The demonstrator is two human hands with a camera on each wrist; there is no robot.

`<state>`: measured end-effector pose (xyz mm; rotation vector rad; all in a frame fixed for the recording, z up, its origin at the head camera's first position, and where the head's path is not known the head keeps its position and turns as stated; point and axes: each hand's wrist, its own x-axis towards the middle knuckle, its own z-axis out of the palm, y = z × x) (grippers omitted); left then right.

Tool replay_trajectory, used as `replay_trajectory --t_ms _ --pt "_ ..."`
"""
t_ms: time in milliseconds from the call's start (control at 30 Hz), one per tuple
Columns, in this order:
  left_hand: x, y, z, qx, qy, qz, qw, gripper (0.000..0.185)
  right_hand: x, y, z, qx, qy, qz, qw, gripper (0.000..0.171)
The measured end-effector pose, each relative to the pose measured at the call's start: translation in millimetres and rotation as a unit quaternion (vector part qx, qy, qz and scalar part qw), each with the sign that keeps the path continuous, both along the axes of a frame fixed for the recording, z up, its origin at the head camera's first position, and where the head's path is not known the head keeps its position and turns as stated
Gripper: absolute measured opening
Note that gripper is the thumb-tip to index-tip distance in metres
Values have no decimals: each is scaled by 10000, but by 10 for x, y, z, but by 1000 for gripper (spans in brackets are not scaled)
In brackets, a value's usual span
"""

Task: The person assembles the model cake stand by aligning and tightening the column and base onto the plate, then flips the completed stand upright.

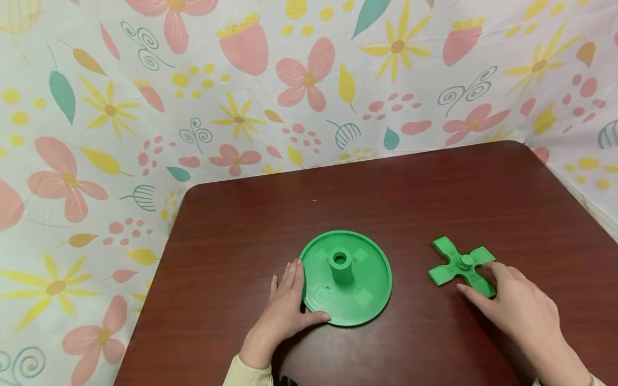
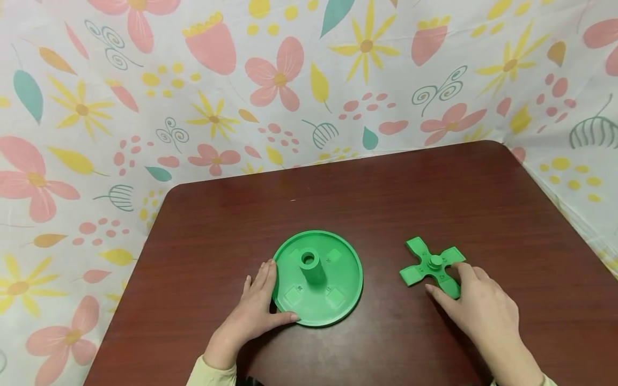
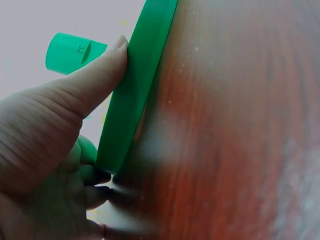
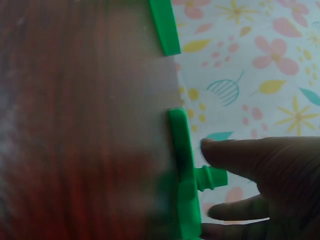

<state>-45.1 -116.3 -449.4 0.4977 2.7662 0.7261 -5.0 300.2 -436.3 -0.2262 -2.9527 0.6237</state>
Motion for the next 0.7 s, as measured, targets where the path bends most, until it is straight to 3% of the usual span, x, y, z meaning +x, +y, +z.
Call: replay_trajectory --t_ms 300,567,700 --pt "12 1 6 21 -27 41 10000 121 -49 25 -88 282 123 187 9994 45" --pt "2 -12 -29 19 -4 32 10000 122 -103 76 -70 270 -280 180 9991 45" --pt "-7 -19 -37 12 34 10 10000 121 -118 79 -27 132 -233 153 9995 42"
